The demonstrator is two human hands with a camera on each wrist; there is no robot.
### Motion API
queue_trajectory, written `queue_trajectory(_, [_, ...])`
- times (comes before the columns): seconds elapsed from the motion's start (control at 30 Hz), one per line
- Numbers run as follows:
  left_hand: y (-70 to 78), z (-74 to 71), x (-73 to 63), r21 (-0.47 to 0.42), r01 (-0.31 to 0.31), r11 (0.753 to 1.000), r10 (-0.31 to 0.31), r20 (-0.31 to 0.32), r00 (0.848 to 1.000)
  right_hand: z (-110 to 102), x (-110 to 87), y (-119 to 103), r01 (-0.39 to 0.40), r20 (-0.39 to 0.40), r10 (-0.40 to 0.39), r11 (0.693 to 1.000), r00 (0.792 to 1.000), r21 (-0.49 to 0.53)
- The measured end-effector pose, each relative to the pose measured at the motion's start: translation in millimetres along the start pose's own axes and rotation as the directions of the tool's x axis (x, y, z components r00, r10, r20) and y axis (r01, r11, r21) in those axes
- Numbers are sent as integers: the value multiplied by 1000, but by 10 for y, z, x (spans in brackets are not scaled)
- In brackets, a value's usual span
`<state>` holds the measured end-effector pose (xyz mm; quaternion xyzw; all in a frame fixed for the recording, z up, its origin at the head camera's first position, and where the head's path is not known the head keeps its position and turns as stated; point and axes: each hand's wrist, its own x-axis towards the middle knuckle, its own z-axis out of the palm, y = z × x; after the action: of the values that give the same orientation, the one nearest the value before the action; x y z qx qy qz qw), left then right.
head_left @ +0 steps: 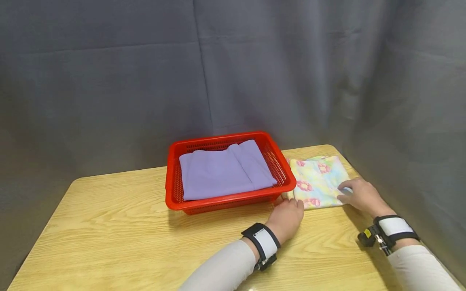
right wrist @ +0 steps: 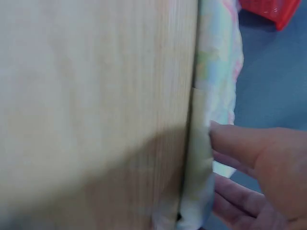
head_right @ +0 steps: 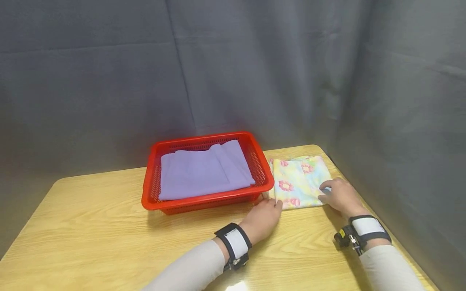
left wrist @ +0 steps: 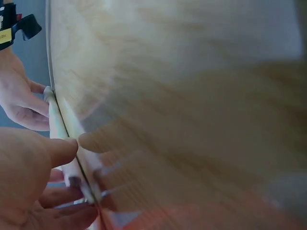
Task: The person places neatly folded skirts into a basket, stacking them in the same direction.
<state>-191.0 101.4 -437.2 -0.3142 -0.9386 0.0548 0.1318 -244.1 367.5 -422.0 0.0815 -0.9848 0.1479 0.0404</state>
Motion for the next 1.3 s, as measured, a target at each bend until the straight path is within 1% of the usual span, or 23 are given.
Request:
queue_trajectory(0.07, [33,-26,-44,32,-44,999,44,-12,999,-33,-115,21,10,0,-10,1000,1000,-12])
queue_trajectory(0.13, [76,-58,-103,41,-89,995,89,-8,996,-55,-238,41,31,-6,-31,999,1000,-21])
queue_trajectory(0.23, [152,-114,-198,71,-162,984,163,-3,987,-88,-442,83,48,-2,-48,999,999,-20])
queue_trajectory(0.27, [178,-136,-227,74,-187,980,187,7,982,-99,-513,100,49,3,-49,999,999,-20])
queue_trajectory(0.4, [277,-226,-328,66,-276,959,274,48,961,-138,-763,171,12,40,-11,999,999,-36])
queue_trajectory(0.5, [340,-282,-400,58,-331,942,327,68,942,-153,-896,200,-15,72,20,998,997,-62])
queue_trajectory(0.57, [376,-312,-446,51,-368,928,364,79,928,-160,-963,207,-16,87,22,997,996,-74])
queue_trajectory(0.7, [437,-361,-514,18,-428,903,424,116,898,-164,-1094,212,20,75,-12,995,997,-101])
queue_trajectory(0.77, [463,-381,-538,-3,-444,896,440,129,889,-159,-1153,217,38,63,-32,994,998,-101])
queue_trajectory(0.87, [494,-398,-563,-38,-451,892,452,137,881,-142,-1225,226,49,52,-45,995,998,-84])
queue_trajectory(0.97, [515,-408,-578,-79,-456,886,463,157,872,-116,-1270,221,57,53,-53,996,997,-74])
queue_trajectory(1.1, [515,-429,-620,-141,-465,874,485,191,854,-85,-1308,158,75,69,-70,994,995,-74])
queue_trajectory(1.2, [466,-453,-712,-203,-462,863,498,189,847,-62,-1317,50,91,78,-84,992,993,-88])
queue_trajectory(1.3, [377,-478,-866,-287,-433,854,495,194,847,-29,-1316,-104,120,97,-112,989,989,-88])
